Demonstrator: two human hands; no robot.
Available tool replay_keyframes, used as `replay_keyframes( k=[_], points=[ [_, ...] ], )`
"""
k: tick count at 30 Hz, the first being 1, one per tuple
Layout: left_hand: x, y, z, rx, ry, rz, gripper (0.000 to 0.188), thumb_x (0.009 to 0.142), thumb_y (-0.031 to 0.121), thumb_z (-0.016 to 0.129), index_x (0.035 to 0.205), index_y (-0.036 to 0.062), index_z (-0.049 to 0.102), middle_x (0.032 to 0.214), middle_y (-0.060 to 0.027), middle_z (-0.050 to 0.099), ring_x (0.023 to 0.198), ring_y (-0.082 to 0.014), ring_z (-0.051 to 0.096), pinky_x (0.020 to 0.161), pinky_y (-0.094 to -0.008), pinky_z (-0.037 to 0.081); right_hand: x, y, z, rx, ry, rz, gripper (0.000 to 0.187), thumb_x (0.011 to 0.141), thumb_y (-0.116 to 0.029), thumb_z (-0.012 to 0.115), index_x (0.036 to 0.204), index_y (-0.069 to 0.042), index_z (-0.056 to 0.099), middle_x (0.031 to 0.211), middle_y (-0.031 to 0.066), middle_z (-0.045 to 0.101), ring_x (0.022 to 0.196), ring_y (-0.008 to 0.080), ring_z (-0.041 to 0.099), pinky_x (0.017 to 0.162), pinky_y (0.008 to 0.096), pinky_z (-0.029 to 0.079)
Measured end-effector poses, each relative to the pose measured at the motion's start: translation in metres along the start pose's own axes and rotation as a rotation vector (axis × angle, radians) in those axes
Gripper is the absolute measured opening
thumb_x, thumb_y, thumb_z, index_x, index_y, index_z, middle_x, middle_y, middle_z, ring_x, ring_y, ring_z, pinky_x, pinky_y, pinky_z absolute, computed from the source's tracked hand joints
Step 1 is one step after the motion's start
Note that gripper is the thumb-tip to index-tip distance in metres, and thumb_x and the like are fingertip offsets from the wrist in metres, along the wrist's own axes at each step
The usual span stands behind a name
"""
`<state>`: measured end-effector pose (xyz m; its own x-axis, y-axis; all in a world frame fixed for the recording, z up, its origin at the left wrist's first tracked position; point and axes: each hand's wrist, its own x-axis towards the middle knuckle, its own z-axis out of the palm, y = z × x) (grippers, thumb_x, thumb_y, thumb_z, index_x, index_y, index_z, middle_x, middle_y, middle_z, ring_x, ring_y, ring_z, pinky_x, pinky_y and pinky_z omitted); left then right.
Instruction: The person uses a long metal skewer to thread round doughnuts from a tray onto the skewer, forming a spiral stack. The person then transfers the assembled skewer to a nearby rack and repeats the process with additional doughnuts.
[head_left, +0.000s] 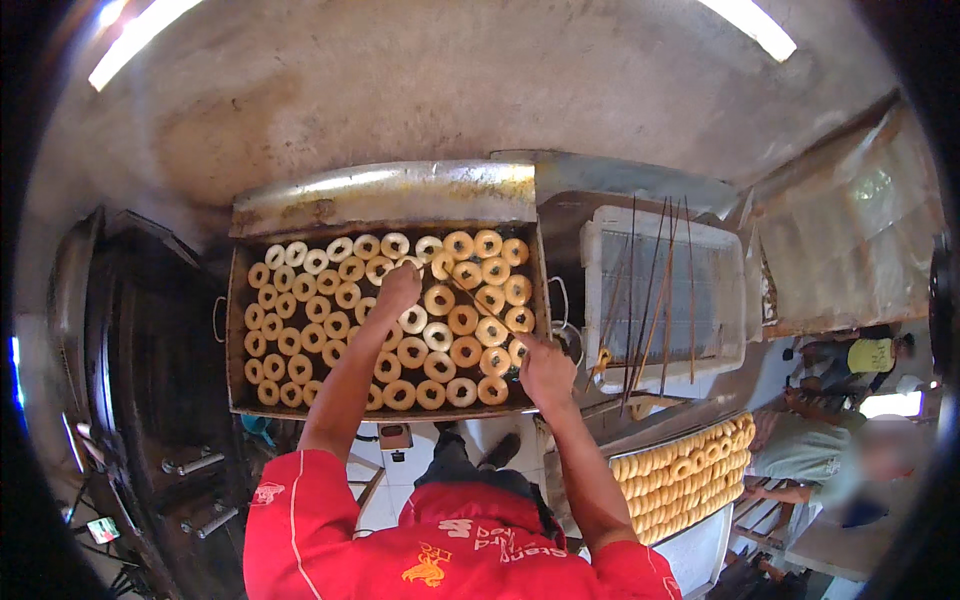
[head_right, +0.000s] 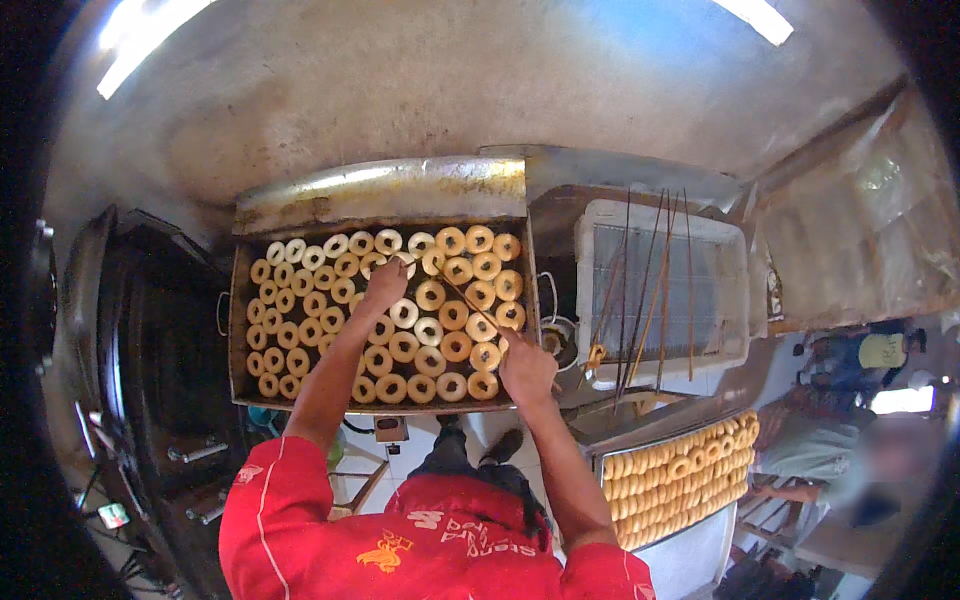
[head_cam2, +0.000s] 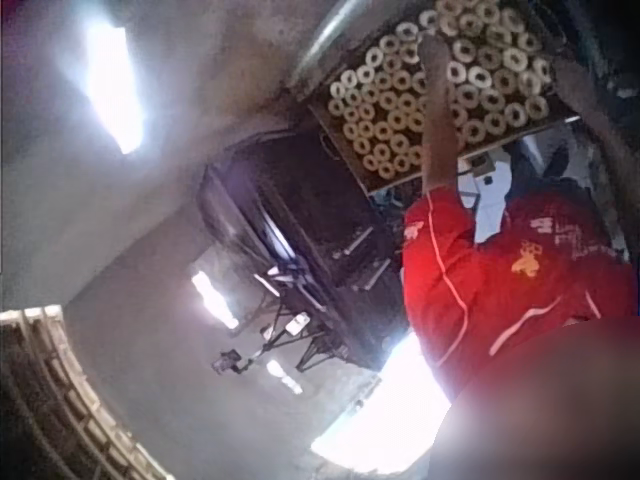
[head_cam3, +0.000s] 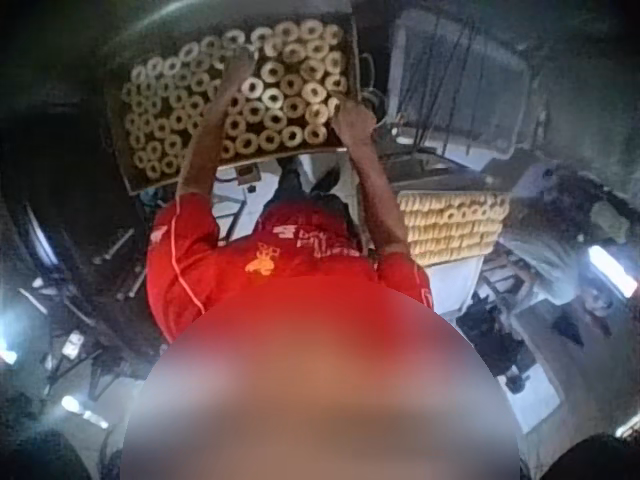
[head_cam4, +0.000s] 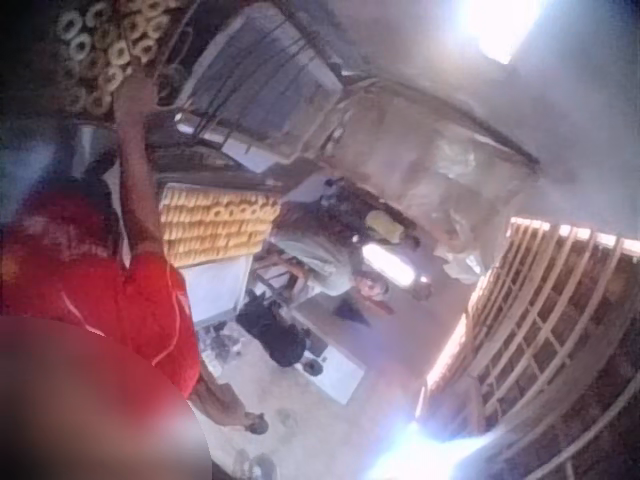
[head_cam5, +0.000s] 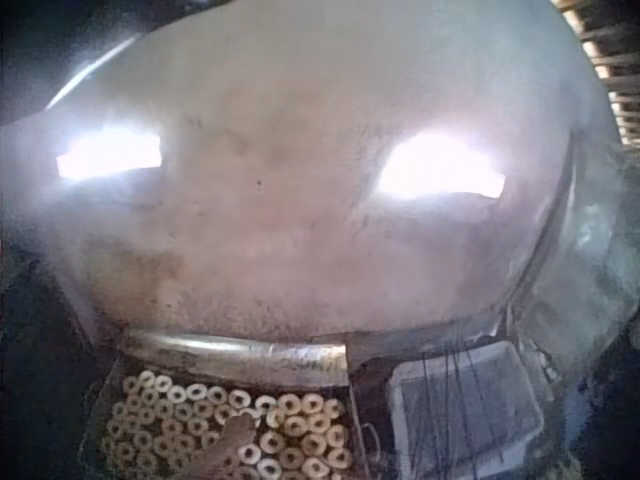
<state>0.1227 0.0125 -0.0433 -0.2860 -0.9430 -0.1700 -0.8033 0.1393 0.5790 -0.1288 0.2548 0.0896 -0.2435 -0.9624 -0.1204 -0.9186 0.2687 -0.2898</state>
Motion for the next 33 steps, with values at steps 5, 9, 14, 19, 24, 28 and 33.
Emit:
replay_keyframes(
  k=[5,9,14,19,24,28,33],
  points=[
    [-0.017,0.009,-0.03,0.029,-0.134,-0.031,0.027,0.105,0.019,0.051,0.112,-0.0047,0.063,0.094,-0.0281,0.07,0.094,-0.0463,0.069,0.085,-0.0563,0.055,0.013,-0.002,0.005,-0.07,-0.086,0.077,0.036,0.093,-0.016,0.064,0.126,-0.027,0.073,0.097,0.0157,0.077,0.081,0.039,0.075,0.072,0.0537,0.061],
    [0.004,-0.018,-0.021,-0.003,0.198,0.086,0.03,0.106,0.018,0.052,0.12,-0.0066,0.061,0.102,-0.028,0.071,0.098,-0.0451,0.069,0.084,-0.0555,0.055,0.038,0.007,0.023,-0.045,0.052,-0.002,0.043,0.091,-0.017,0.063,0.131,-0.029,0.072,0.098,0.0132,0.077,0.082,0.0376,0.076,0.072,0.0527,0.061],
    [0.017,-0.021,-0.025,0.001,-0.077,-0.081,0.035,0.105,0.017,0.051,0.129,-0.0074,0.059,0.108,-0.0262,0.071,0.099,-0.0454,0.069,0.088,-0.0567,0.054,0.057,-0.026,0.018,-0.062,-0.025,-0.01,0.043,0.091,-0.017,0.065,0.132,-0.029,0.071,0.096,0.0147,0.076,0.081,0.0377,0.075,0.073,0.0521,0.061],
    [0.004,-0.042,-0.056,-0.054,0.079,-0.19,0.036,0.104,0.017,0.053,0.128,-0.0096,0.055,0.108,-0.0296,0.068,0.097,-0.0456,0.069,0.086,-0.0586,0.054,0.074,-0.052,0.024,-0.087,-0.007,-0.066,0.038,0.092,-0.015,0.063,0.128,-0.026,0.073,0.095,0.0165,0.076,0.083,0.037,0.075,0.075,0.0505,0.06],
    [-0.012,-0.06,-0.042,0.031,0.135,-0.089,0.028,0.103,0.017,0.053,0.116,-0.0075,0.058,0.098,-0.025,0.07,0.088,-0.0439,0.07,0.075,-0.0553,0.056,0.061,-0.061,0.02,0.007,0.096,-0.118,0.043,0.092,-0.013,0.061,0.131,-0.028,0.071,0.092,0.016,0.075,0.078,0.0357,0.075,0.074,0.0496,0.061],
    [-0.049,-0.067,-0.031,-0.003,0.208,-0.013,0.027,0.103,0.019,0.053,0.11,-0.0066,0.06,0.097,-0.0272,0.069,0.087,-0.0454,0.069,0.077,-0.0567,0.056,0.003,-0.037,-0.004,-0.124,-0.151,-0.07,0.044,0.091,-0.016,0.067,0.132,-0.029,0.071,0.099,0.0129,0.074,0.081,0.0355,0.075,0.071,0.0504,0.061],
    [-0.066,-0.074,-0.015,-0.036,0.084,-0.007,0.026,0.102,0.018,0.052,0.109,-0.0055,0.06,0.097,-0.0288,0.069,0.096,-0.0477,0.068,0.084,-0.0556,0.055,0.009,-0.053,0.006,-0.124,-0.045,-0.119,0.038,0.091,-0.013,0.064,0.125,-0.027,0.073,0.095,0.0154,0.076,0.08,0.0369,0.075,0.07,0.0513,0.06]
  ],
)
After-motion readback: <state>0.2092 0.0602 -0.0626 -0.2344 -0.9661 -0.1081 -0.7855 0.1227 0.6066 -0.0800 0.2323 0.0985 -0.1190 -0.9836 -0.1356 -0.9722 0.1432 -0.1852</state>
